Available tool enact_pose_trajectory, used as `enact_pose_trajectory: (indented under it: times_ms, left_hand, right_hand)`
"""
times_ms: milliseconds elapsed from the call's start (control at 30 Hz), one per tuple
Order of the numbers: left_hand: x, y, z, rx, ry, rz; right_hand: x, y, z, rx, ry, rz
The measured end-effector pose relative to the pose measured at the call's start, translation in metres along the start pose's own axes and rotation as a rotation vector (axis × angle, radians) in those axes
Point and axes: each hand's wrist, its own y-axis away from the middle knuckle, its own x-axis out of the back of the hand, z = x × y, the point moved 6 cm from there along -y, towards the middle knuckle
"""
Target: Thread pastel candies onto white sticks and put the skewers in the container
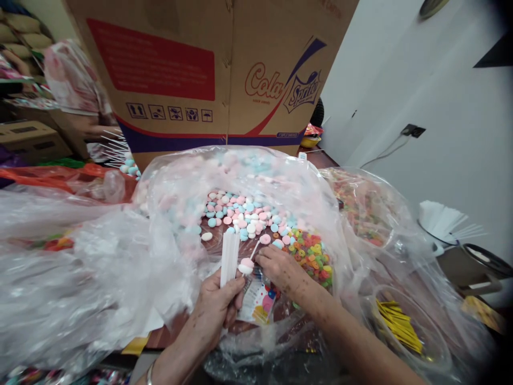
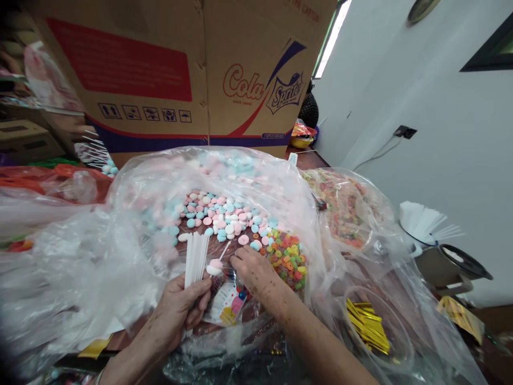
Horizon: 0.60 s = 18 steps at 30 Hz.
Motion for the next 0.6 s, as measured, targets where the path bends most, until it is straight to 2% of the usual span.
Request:
enact_pose_trajectory:
  times_ms: [133,200,267,367,433,500,600]
  left_hand:
    - [0.001,0.000,-0.002,0.003,-0.014,-0.008]
    - [0.002,-0.002,-0.004,0.000,-0.013,-0.015]
    - [0.003,-0.003,-0.006,0.003,-0.007,-0.030]
    - [0.002,-0.003,-0.009,0.025,-0.006,-0.062]
    - [0.000,-0.002,-0.009,0.041,-0.014,-0.084]
    - [-0.002,-0.001,-0.009,0.054,-0.019,-0.111]
    - [-0.004,-0.001,-0.008,0.062,-0.021,-0.131]
  right_hand:
    - [-0.003,-0.004,0.004,-0.104,0.055,0.076]
    - [0.000,-0.005,0.011,-0.195,-0.022,0.115]
    - [0.009,-0.003,0.023,-0.325,-0.243,0.181]
    - [0.021,0.007,0.047,-0.596,-0.796,0.310]
    - [0.023,0.011,0.055,-0.738,-1.149,0.349]
    - [0.024,0.011,0.054,-0.801,-1.376,0.360]
    - [0.026,0.007,0.048,-0.807,-1.530,0.372]
